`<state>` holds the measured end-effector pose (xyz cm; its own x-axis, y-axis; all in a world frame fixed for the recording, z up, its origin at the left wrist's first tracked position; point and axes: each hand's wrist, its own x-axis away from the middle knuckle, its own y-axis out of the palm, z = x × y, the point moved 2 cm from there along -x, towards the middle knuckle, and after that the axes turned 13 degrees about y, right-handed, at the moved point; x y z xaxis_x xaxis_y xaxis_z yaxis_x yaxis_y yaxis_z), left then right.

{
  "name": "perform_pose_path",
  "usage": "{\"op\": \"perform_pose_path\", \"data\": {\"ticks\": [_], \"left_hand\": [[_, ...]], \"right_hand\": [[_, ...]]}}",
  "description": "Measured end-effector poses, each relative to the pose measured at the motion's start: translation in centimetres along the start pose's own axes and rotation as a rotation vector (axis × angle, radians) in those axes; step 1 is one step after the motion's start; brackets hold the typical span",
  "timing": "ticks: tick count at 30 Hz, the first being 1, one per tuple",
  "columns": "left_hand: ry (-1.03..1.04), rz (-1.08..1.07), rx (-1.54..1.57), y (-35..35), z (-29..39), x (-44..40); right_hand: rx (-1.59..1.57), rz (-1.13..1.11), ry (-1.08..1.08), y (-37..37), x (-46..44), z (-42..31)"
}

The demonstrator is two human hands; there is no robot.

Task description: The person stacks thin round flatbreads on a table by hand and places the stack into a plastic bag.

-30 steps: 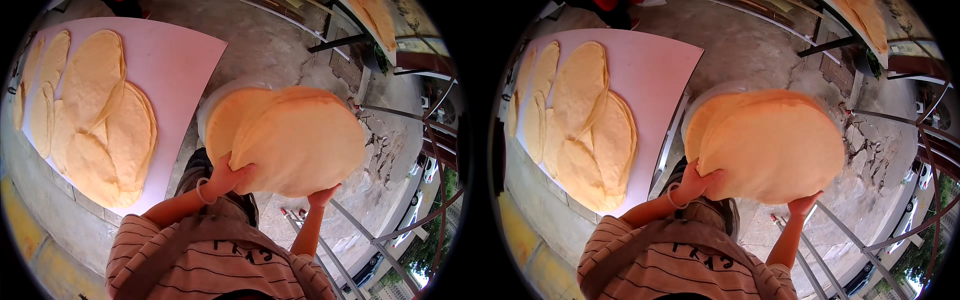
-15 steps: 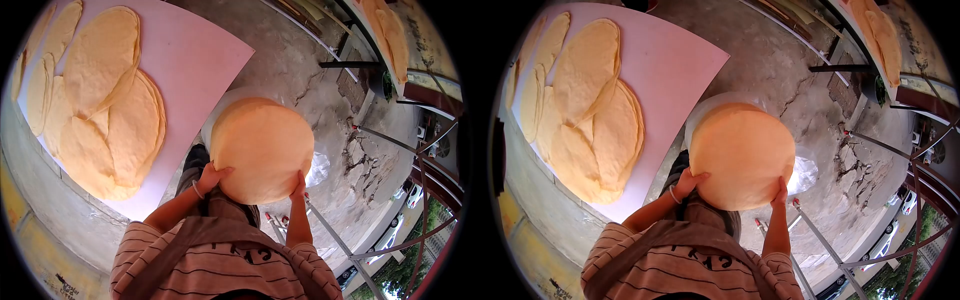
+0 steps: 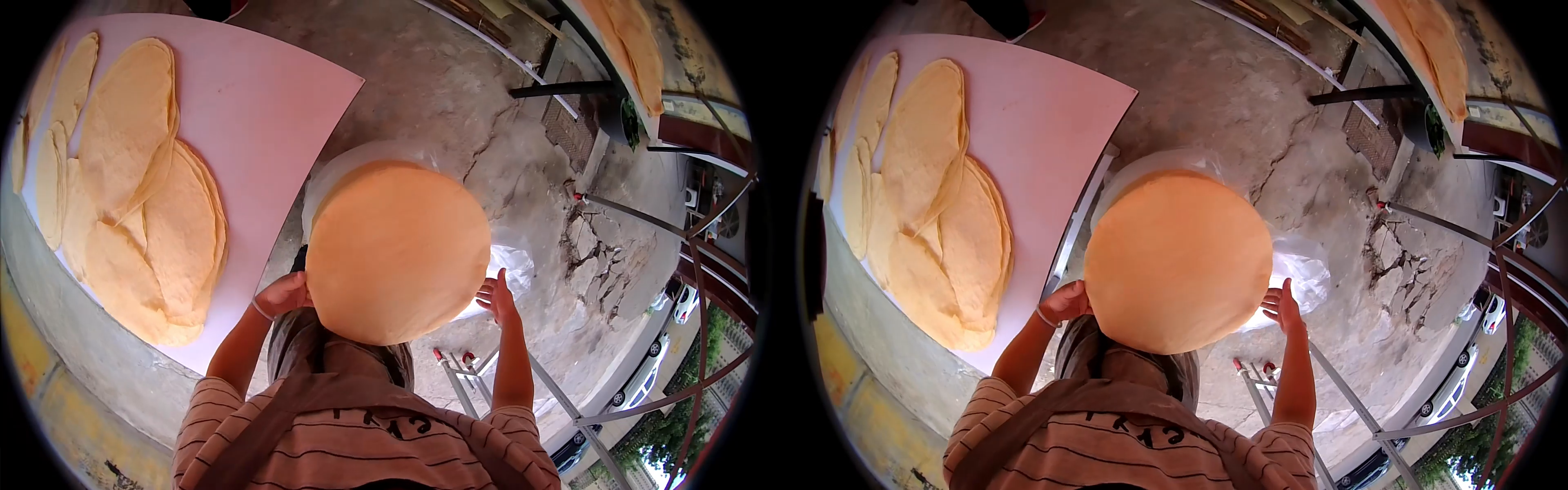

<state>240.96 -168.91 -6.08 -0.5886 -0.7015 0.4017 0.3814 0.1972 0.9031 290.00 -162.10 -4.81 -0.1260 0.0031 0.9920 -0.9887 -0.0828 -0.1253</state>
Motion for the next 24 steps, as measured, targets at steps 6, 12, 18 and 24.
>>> {"op": "perform_pose_path", "data": {"ticks": [6, 12, 18, 24], "left_hand": [[0.494, 0.597, -0.037, -4.6, -3.8, -4.3], [0.547, 0.799, -0.306, -14.5, -2.8, -8.3], [0.390, 0.920, -0.673, -22.0, 0.2, -12.0], [0.014, 1.017, -1.275, -25.0, 1.4, -12.7]], "right_hand": [[0.211, 0.209, -0.548, -1.6, -14.7, -9.8], [0.251, 0.278, -0.709, 3.3, -26.7, -12.1], [0.502, 0.110, -0.654, 4.8, -24.7, -10.0], [0.440, 0.209, -0.623, 4.1, -21.2, -11.7]]}}
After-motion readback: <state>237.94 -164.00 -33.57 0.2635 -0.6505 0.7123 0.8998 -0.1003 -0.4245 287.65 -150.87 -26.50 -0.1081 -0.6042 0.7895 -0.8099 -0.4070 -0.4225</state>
